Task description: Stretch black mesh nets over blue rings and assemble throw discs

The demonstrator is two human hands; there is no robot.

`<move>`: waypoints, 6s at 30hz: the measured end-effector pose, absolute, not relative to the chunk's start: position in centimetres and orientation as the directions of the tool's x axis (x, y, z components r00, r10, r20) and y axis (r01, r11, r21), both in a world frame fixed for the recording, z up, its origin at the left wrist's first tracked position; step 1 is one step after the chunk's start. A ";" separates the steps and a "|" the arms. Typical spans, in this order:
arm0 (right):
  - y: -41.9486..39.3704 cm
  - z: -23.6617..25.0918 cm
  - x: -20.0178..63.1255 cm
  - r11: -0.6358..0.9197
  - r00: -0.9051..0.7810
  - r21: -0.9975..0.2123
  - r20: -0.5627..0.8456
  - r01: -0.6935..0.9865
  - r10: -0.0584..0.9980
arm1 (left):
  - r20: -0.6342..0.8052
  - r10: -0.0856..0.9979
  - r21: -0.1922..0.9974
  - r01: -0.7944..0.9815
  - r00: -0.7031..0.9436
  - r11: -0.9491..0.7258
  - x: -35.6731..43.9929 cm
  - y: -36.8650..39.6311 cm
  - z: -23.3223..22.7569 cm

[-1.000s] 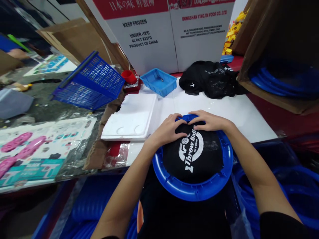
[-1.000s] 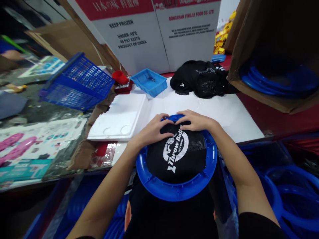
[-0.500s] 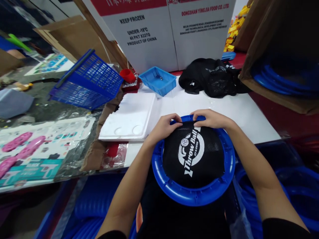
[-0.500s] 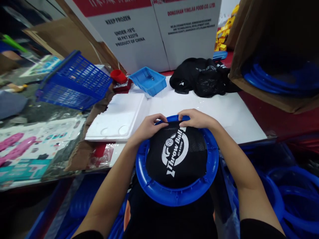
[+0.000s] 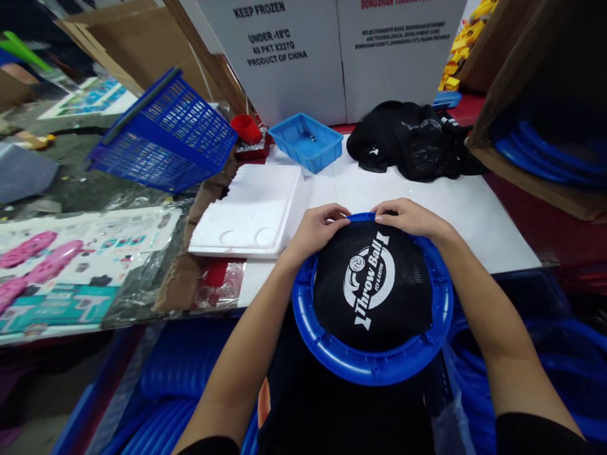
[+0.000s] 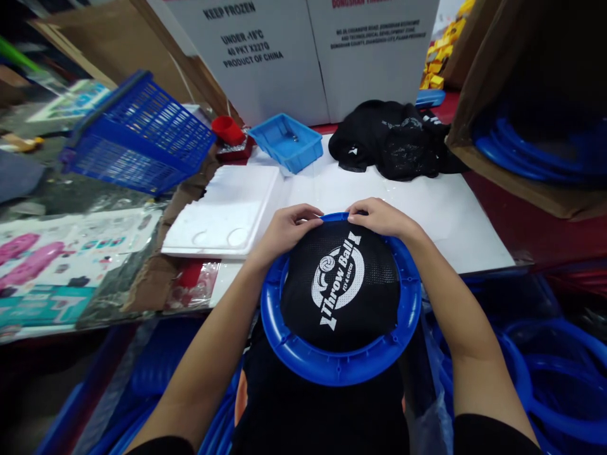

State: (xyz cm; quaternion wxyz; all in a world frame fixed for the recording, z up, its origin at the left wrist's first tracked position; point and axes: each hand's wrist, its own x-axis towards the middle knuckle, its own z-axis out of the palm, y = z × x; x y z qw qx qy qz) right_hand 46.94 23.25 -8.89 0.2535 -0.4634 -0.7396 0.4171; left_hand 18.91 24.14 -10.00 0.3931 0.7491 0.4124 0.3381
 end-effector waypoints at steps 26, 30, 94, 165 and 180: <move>22.6 -8.6 45.8 0.372 -0.469 -0.757 0.097 0.538 0.878 | 0.119 0.895 0.872 0.386 0.429 -0.301 18.7 24.4 -10.3; 22.7 -8.8 45.7 0.415 -0.471 -0.719 0.138 0.557 0.872 | 0.162 0.869 0.824 0.420 0.468 -0.380 18.7 24.4 -10.5; 24.3 -8.7 45.0 0.574 -0.653 -0.705 0.208 0.415 0.728 | 0.015 0.721 0.767 0.455 0.693 -0.453 20.0 26.5 -8.5; 24.4 -7.9 50.8 0.409 -0.497 -0.628 0.041 0.662 0.867 | 0.190 0.770 0.713 0.454 0.609 -0.534 19.3 28.7 -8.6; 25.4 -8.9 50.7 0.228 -0.261 -0.832 0.104 0.505 0.960 | 0.218 0.872 0.785 0.452 0.438 -0.423 19.5 28.9 -10.2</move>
